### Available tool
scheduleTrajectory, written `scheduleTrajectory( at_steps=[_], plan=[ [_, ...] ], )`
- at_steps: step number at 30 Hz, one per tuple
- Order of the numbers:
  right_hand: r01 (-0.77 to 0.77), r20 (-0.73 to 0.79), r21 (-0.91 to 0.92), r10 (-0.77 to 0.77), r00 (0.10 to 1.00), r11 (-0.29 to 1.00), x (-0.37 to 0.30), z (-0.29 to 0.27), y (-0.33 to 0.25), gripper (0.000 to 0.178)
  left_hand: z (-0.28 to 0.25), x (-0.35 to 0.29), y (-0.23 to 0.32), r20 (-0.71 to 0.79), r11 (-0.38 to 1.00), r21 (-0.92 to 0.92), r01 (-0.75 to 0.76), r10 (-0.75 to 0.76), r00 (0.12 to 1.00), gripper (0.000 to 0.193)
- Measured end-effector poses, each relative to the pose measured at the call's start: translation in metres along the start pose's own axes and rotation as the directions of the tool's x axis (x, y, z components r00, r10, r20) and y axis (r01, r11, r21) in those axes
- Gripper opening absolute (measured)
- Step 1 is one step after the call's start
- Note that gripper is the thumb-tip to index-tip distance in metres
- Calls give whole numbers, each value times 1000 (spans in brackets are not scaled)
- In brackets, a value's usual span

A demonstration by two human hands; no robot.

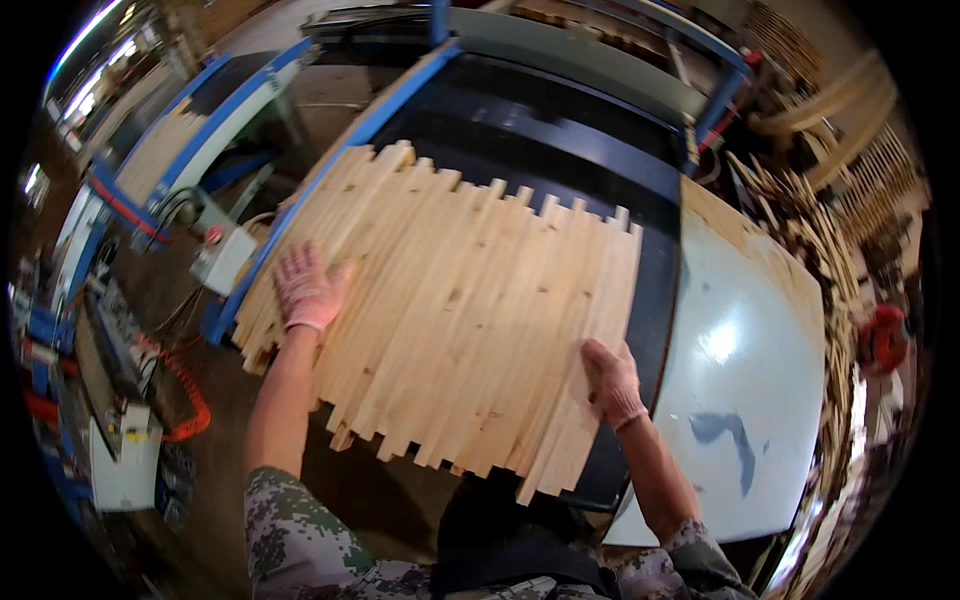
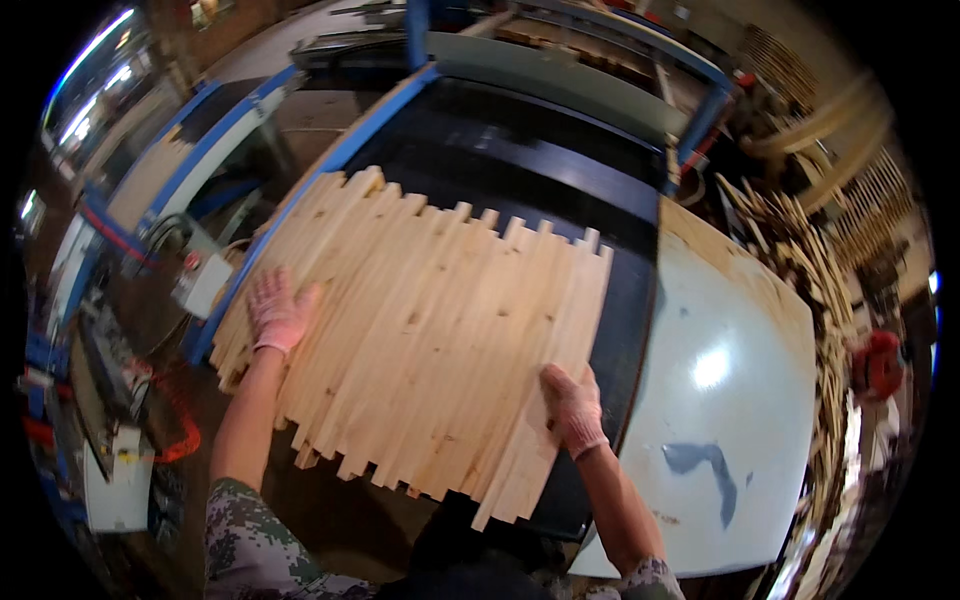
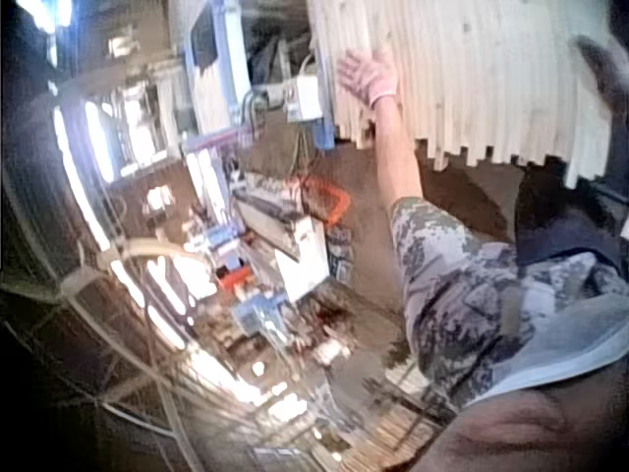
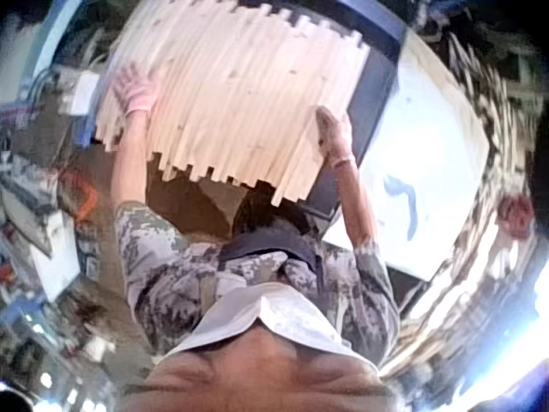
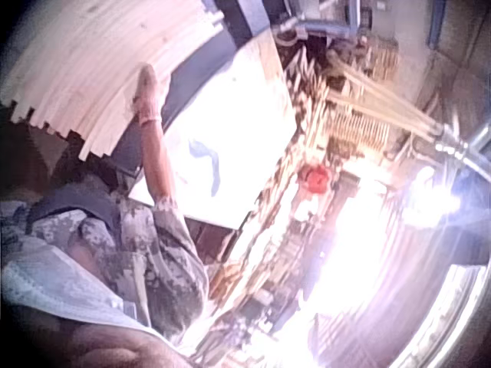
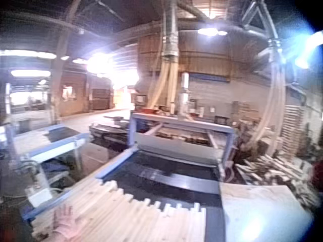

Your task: The person repeatedly picks up bundles of light-colored wooden slats from a metal table and places them onto a conveyor belt. The person wears pink gloves and a camouflage shirt while performing this repetitive stacking task in a workshop environment.

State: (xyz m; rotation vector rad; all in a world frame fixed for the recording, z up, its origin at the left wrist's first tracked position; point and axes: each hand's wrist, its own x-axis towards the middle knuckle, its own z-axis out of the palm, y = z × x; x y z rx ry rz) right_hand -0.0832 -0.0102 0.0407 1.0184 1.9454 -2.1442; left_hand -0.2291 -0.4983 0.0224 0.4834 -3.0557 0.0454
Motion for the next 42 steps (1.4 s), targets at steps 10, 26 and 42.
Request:
scheduleTrajectory(
  at_steps=[10, 26, 42],
  plan=[
    [227, 243, -794, -47, 969, 564, -38, -41, -18, 72, 31, 45, -41, 19, 984, -98, -150, 153, 988, 86],
    [97, 542, 261, -229, 809, 960, -267, -339, 194, 84, -100, -411, 420, -150, -96, -987, -129, 837, 526, 43],
    [176, -531, 675, 306, 790, 716, -513, -645, 448, 78, -15, -972, 594, 503, 347, -860, -373, 463, -729, 58]
  ],
)
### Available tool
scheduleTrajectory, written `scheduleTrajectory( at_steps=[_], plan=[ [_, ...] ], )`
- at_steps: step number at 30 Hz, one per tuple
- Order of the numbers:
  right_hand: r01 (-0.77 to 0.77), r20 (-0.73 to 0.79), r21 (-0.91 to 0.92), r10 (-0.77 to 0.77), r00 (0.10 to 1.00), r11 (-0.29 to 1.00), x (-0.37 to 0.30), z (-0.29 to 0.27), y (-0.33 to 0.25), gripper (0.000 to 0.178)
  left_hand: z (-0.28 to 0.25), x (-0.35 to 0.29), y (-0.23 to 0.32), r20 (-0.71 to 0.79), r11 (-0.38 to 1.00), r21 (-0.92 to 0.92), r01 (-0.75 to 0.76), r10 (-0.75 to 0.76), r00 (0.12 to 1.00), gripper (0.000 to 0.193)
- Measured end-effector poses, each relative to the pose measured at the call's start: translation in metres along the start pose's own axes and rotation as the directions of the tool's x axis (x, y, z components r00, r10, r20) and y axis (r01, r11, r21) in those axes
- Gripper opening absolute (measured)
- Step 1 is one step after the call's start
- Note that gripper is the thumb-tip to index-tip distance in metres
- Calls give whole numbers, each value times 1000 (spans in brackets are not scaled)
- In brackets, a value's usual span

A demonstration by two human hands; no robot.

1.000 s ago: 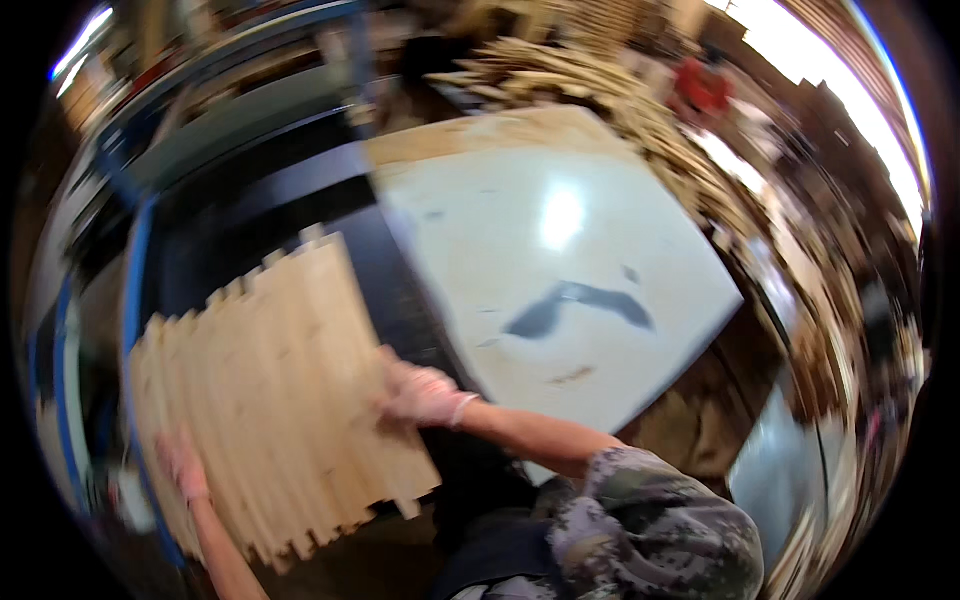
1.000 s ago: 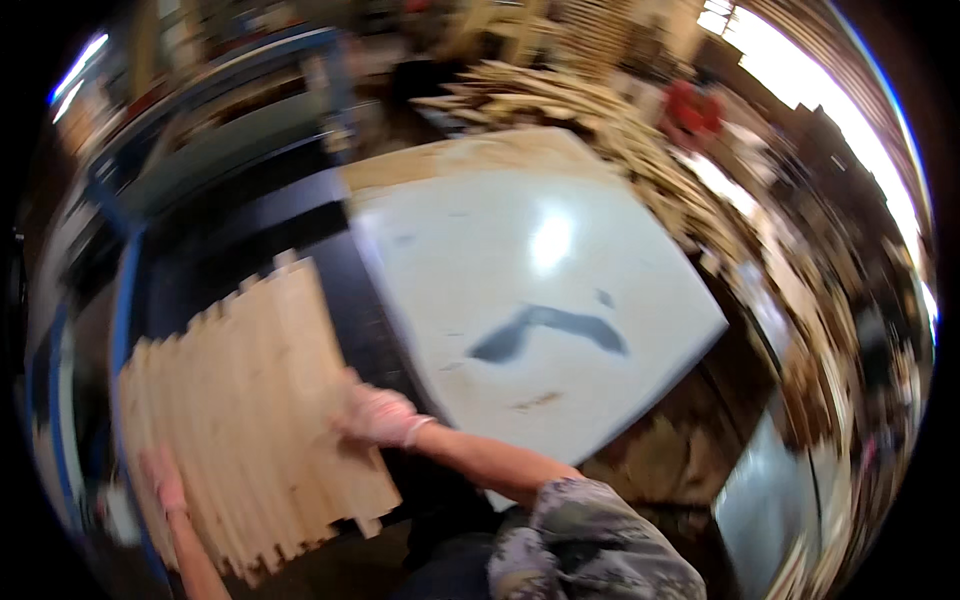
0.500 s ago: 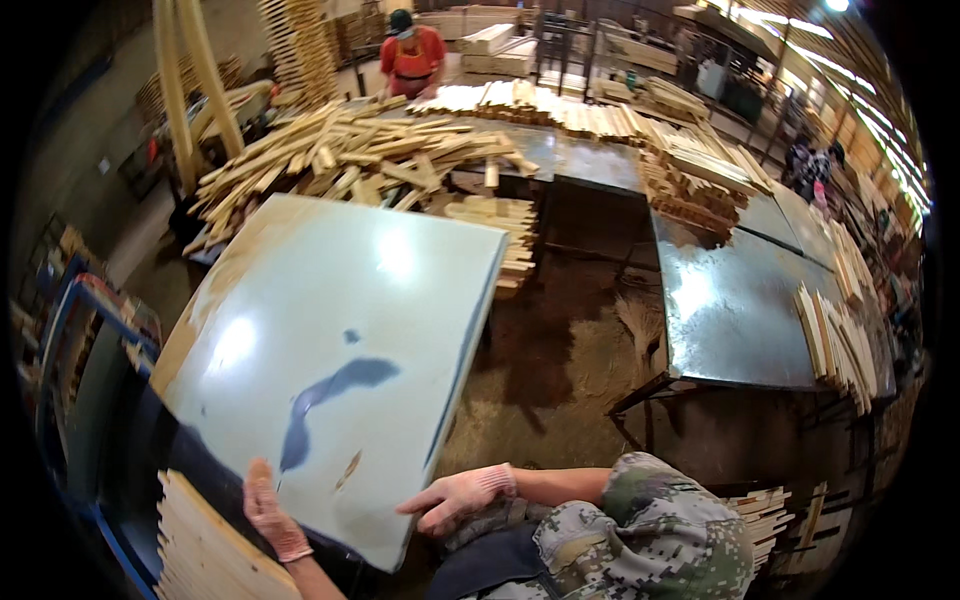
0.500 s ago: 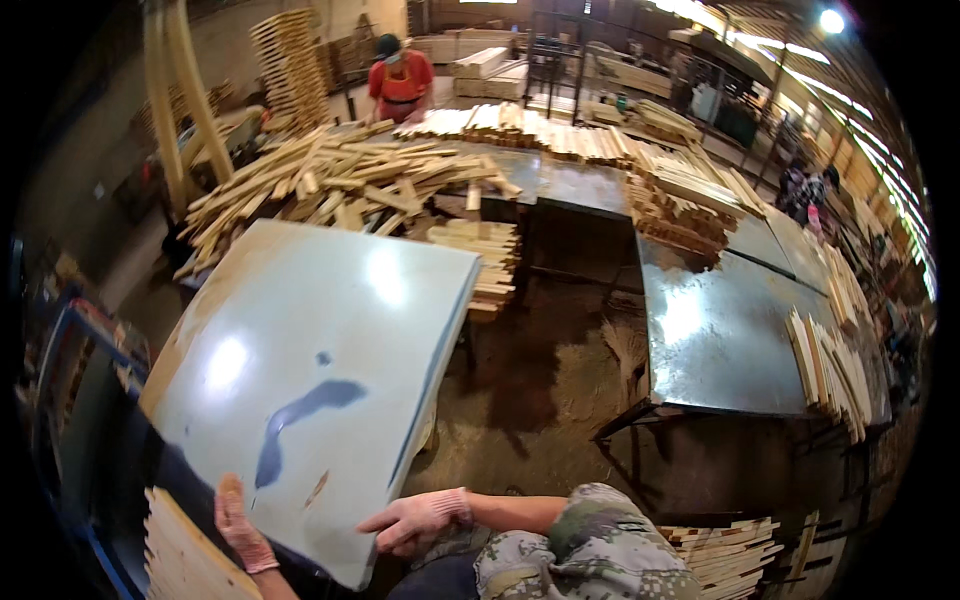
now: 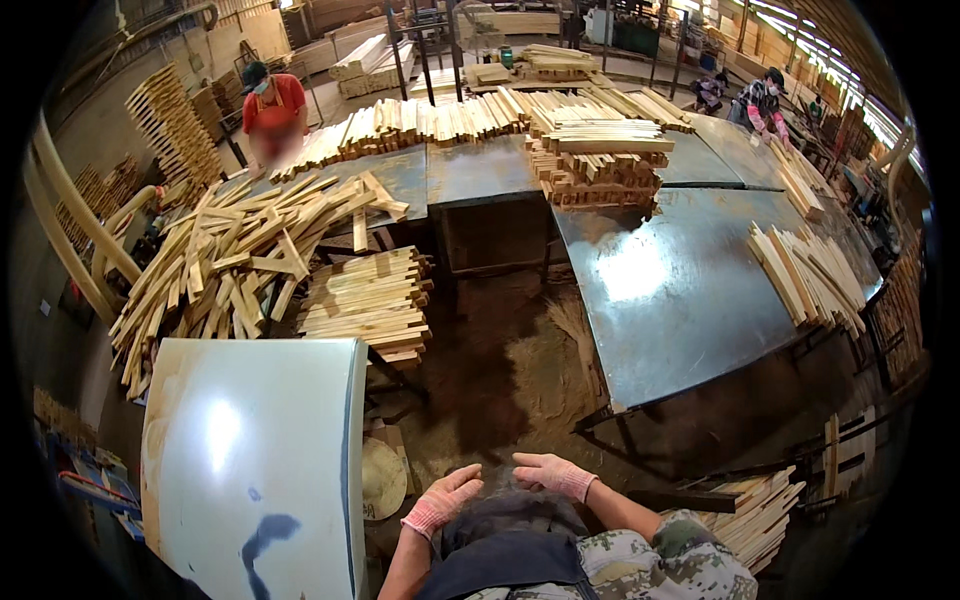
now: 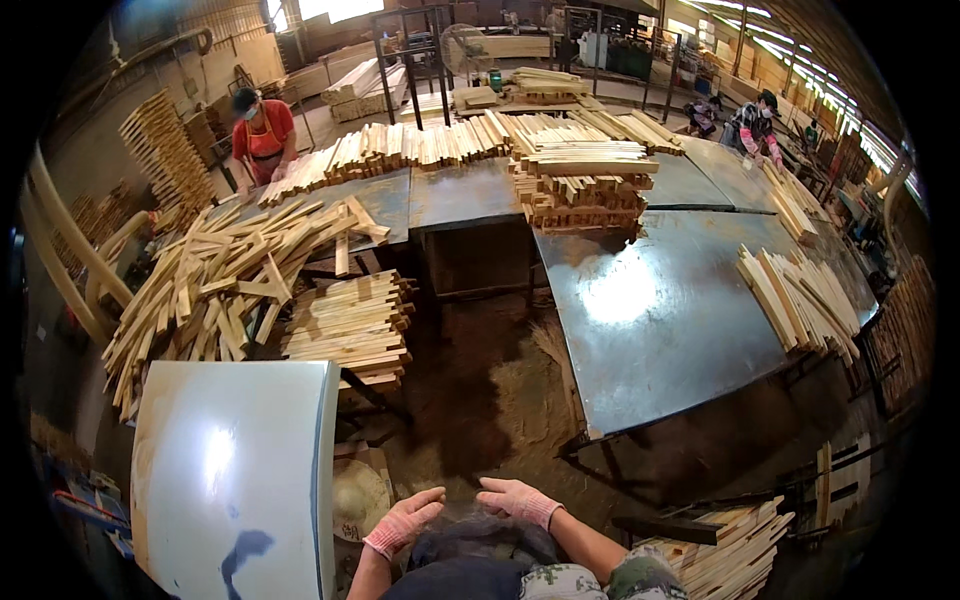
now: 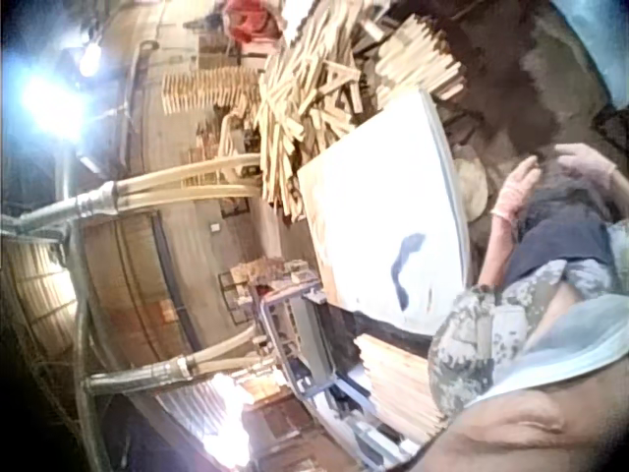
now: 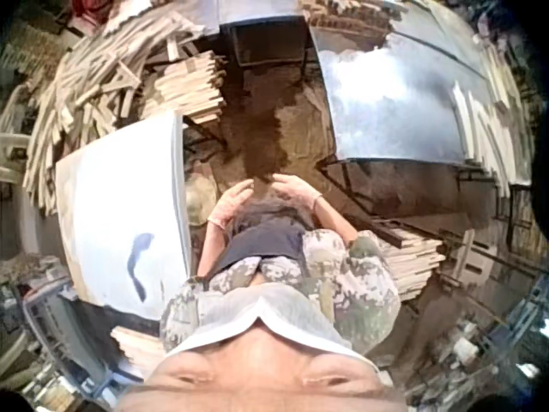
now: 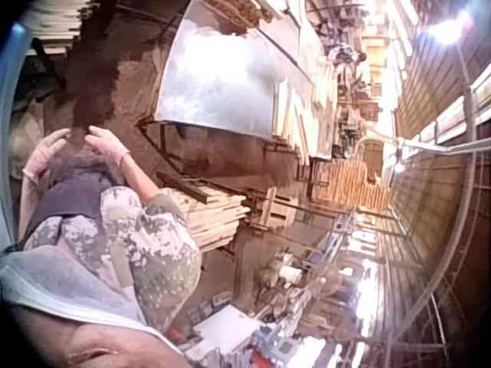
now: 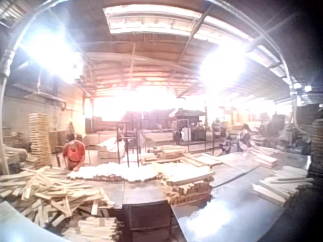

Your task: The person repeatedly picks up bundles of light-colored wooden slats from a metal table and places them onto a conveyor belt. The person wears pink gloves and a camouflage shirt while performing this repetitive stacking task in a workshop environment.

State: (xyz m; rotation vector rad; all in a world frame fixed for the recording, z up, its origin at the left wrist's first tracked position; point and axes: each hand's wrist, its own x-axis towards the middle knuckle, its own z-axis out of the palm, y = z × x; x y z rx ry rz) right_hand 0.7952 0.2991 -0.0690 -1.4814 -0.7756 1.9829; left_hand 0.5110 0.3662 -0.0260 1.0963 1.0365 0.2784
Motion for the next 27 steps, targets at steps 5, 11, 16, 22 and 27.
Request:
scheduleTrajectory(
  at_steps=[5, 11, 16, 22, 27],
  plan=[
    [-70, -67, 559, 129, 989, 826, 52, -56, 17, 29, -39, 92, 36, -25, 955, 289, 66, -61, 998, 70],
    [-139, -272, 521, 318, 908, 842, 133, -147, 37, 37, -102, 221, 81, -38, 912, 397, 102, -95, 995, 70],
    [-370, -437, 460, 568, 697, 807, 167, -215, 3, 22, -132, 314, 174, -7, 884, 468, 3, 1, 1000, 73],
    [-150, -504, 519, 443, 742, 841, 233, -267, -72, 16, -155, 418, 256, 99, 785, 616, -63, 2, 995, 76],
    [-56, -455, 587, 387, 802, 807, 296, -298, -158, 16, -164, 505, 258, 161, 778, 622, -84, -22, 987, 77]
  ],
)
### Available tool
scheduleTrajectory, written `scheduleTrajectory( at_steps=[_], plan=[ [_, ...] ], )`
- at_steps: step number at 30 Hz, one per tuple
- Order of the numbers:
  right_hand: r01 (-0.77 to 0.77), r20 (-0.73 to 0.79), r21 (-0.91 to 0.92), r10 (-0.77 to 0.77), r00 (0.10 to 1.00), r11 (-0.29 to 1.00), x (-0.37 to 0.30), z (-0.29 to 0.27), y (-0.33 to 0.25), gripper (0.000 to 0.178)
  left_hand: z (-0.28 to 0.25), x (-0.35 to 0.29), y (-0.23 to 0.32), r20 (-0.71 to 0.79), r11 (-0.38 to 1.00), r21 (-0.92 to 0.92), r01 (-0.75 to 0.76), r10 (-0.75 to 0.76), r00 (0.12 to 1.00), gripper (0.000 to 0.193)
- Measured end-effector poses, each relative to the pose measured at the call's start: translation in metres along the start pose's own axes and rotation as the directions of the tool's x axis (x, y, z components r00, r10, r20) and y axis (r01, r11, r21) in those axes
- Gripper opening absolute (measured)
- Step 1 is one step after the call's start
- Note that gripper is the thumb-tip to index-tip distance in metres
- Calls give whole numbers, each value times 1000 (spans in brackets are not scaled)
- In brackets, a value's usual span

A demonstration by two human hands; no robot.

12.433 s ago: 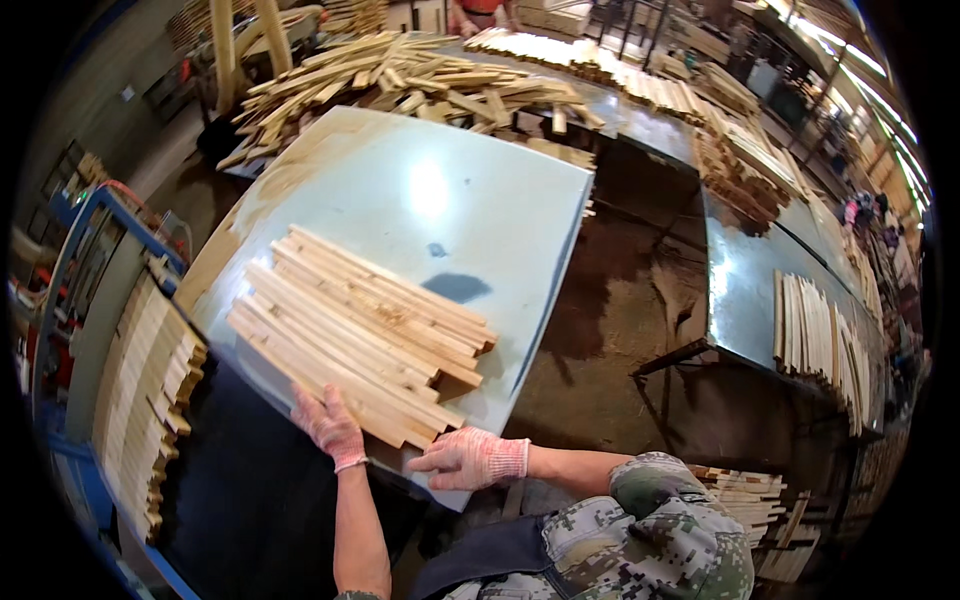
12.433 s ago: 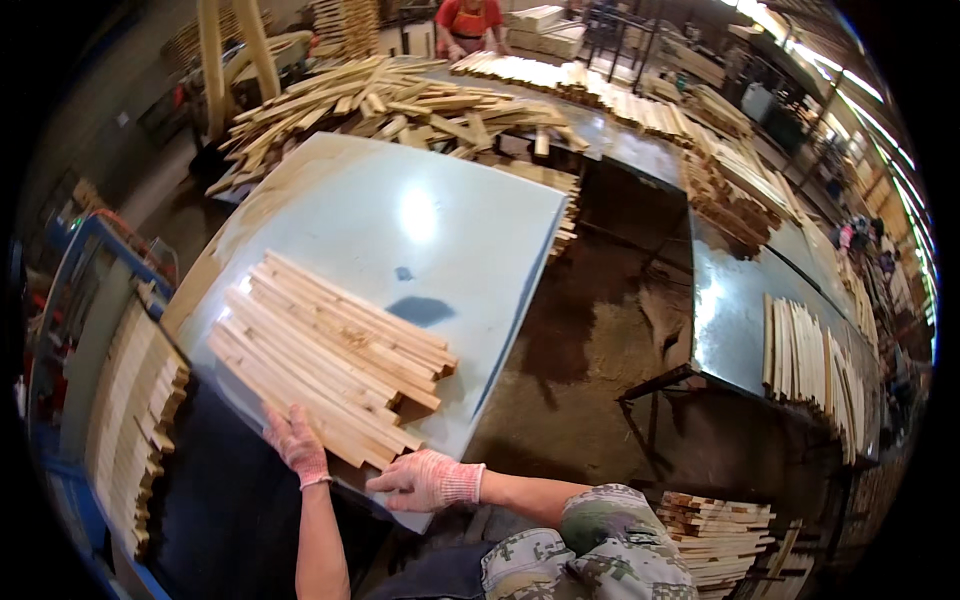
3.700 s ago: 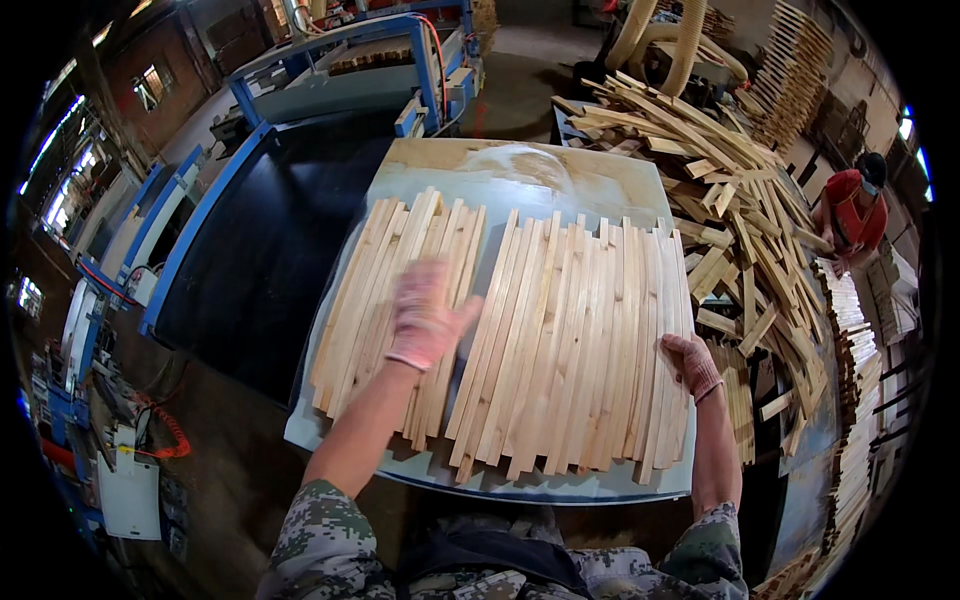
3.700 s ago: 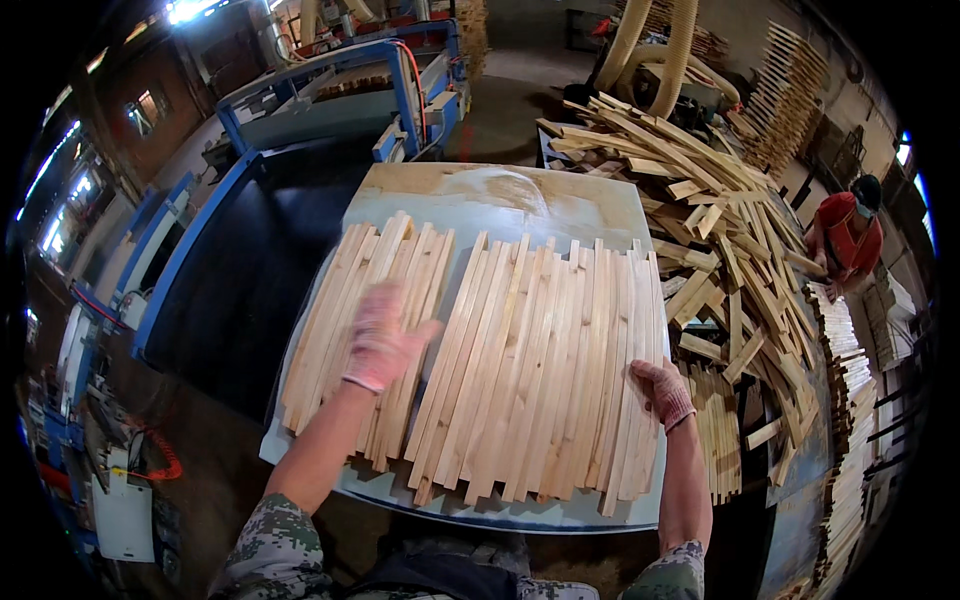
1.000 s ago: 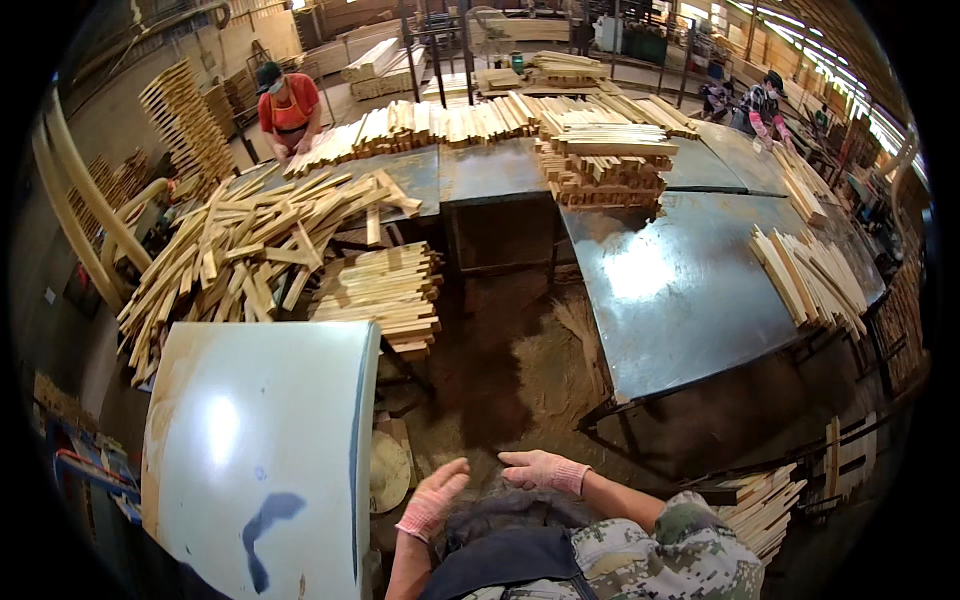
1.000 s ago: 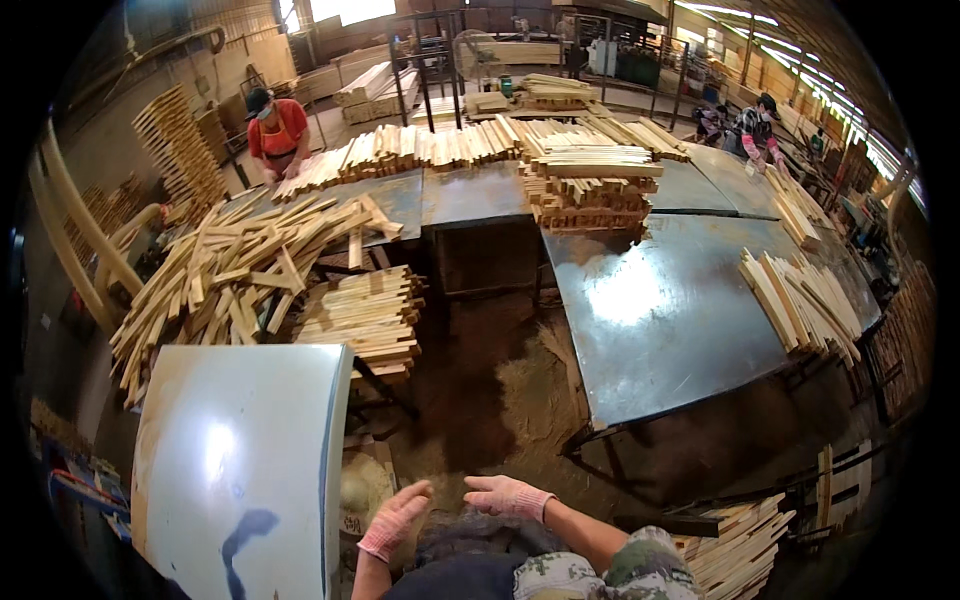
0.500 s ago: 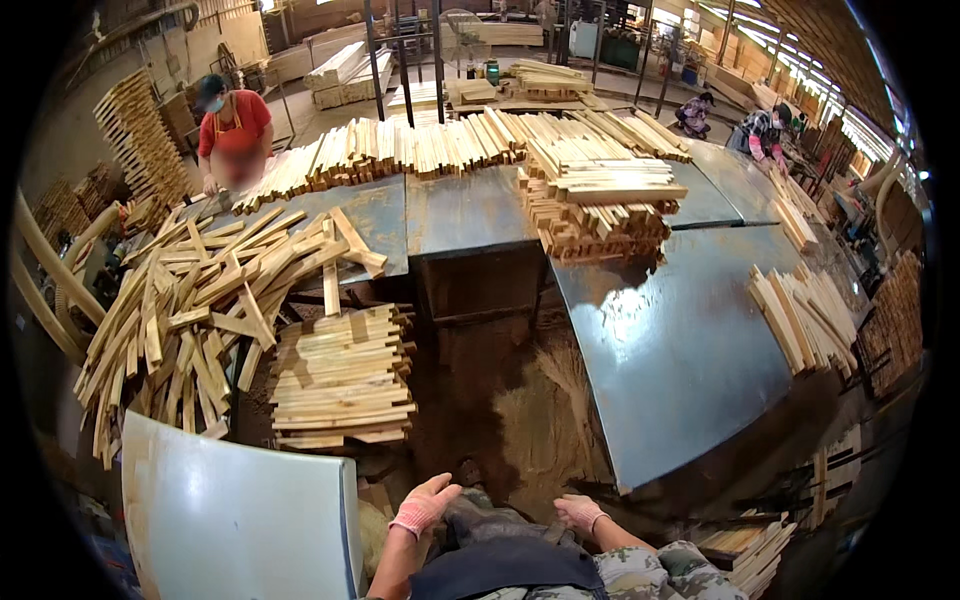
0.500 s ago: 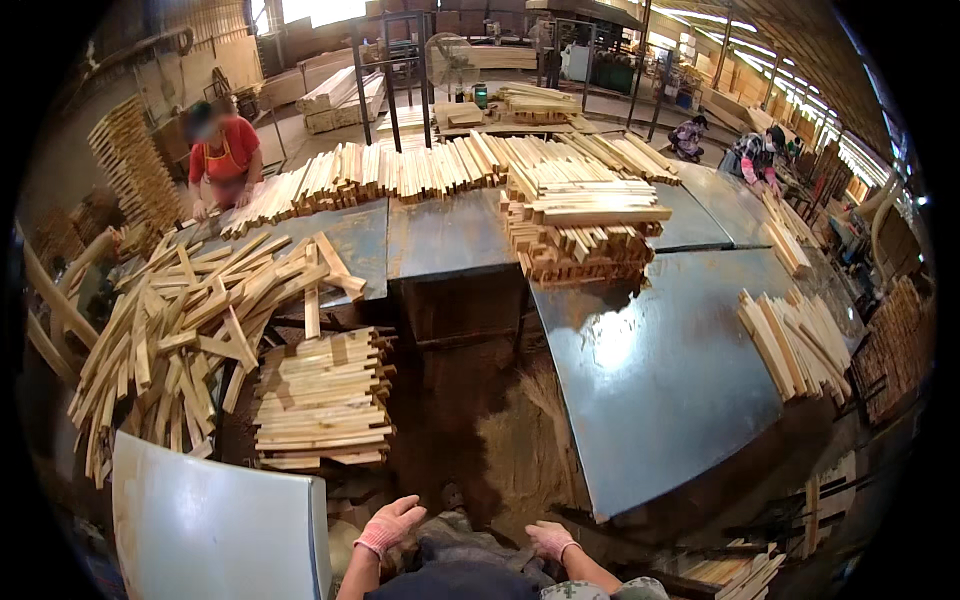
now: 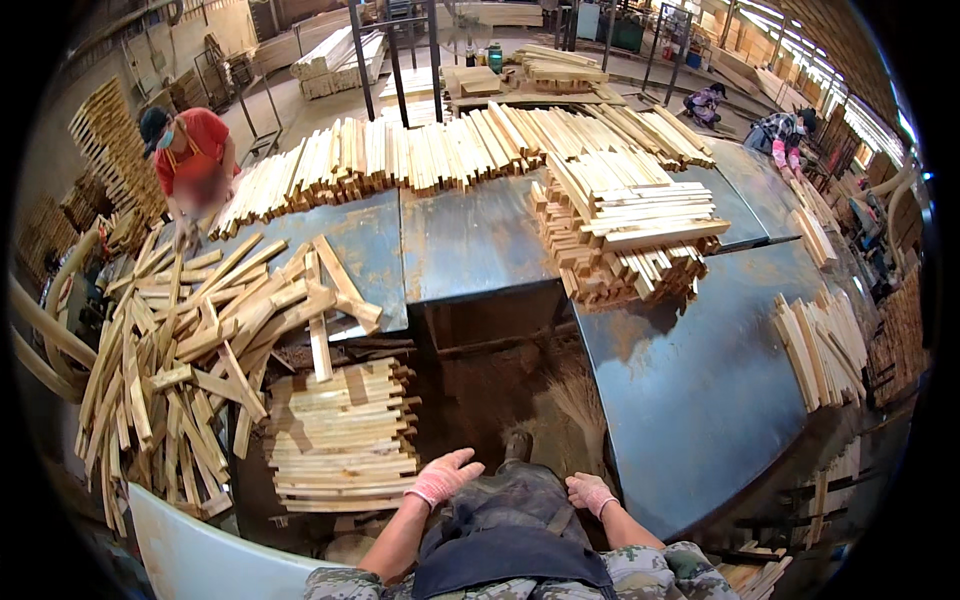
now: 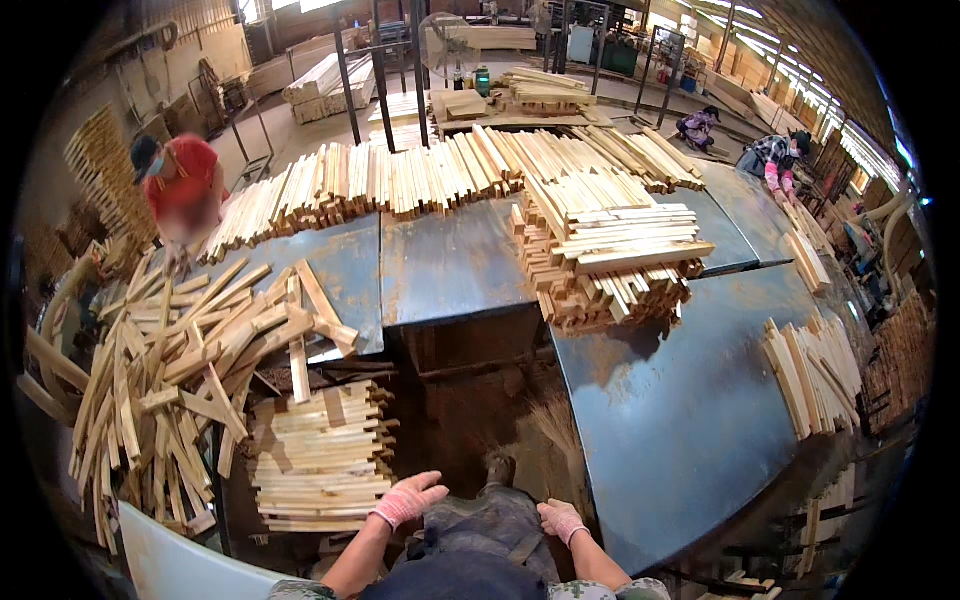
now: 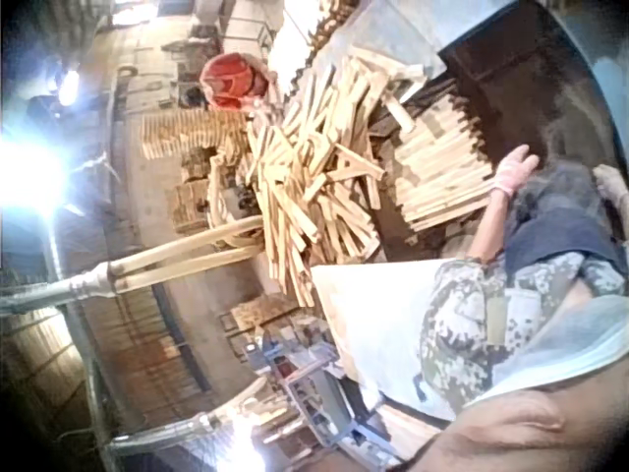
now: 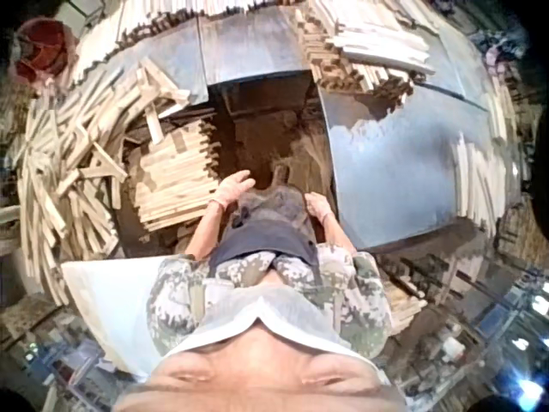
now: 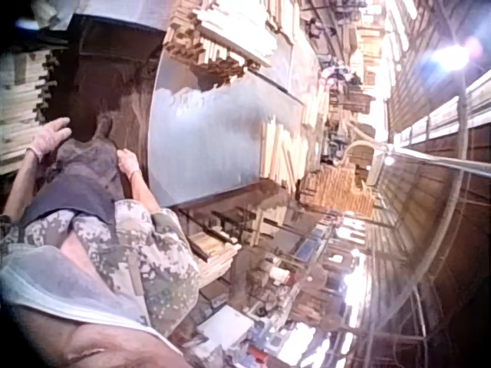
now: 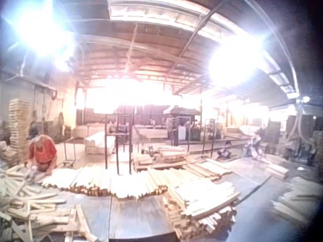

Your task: The person repeatedly picks up bundles of light-colored wooden slats from a metal table and places them onto a conveyor belt. The person wears pink gloves and a camouflage shirt while performing this repetitive stacking task in a workshop environment.

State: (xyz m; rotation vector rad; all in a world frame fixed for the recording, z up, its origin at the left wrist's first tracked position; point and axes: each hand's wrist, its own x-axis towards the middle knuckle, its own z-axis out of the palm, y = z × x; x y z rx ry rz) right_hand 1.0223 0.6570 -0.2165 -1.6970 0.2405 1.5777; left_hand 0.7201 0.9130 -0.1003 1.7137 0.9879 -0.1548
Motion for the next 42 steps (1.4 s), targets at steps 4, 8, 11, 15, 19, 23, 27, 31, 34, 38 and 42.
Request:
scheduleTrajectory(
  at_steps=[4, 8, 11, 15, 19, 23, 27, 31, 34, 38, 42],
  plan=[
    [56, 139, 102, -70, 988, 993, 50, 13, -80, 18, -12, 56, 19, 115, 997, 36, 66, -70, 991, 81],
    [157, 203, -8, -152, 967, 988, 81, 46, -184, 17, -41, 113, 55, 120, 990, 78, 117, -126, 985, 79],
    [271, 289, -117, -229, 930, 955, 120, 72, -253, 34, -75, 163, 89, 90, 996, 35, 86, -89, 992, 76],
    [419, 272, -379, -333, 903, 825, 133, 142, -350, 58, -123, 220, 129, -20, 990, 80, 114, -113, 993, 75],
    [485, 429, -456, -293, 854, 746, 152, 209, -435, 72, -155, 275, 124, -19, 984, -133, 118, -122, 992, 74],
    [441, 446, -432, -238, 862, 786, 197, 263, -505, 77, -195, 333, 129, 32, 955, -247, 165, -162, 986, 72],
    [466, 379, -653, -275, 883, 596, 269, 298, -575, 84, -261, 415, 114, -36, 909, -379, 176, -205, 978, 69],
    [413, 320, -649, -263, 910, 639, 279, 347, -689, 94, -340, 519, 60, -323, 896, -427, 121, -276, 905, 75],
    [542, 205, -704, -600, 773, 458, 350, 361, -742, 97, -418, 596, 68, -500, 936, -344, 77, -252, 829, 85],
    [437, 137, -856, -692, 708, 277, 367, 397, -861, 93, -512, 674, 75, -626, 949, -314, 35, -235, 743, 97],
    [373, 130, -925, -863, 488, 72, 442, 402, -928, 89, -578, 737, 91, -631, 975, -223, 14, -155, 760, 104]
  ],
)
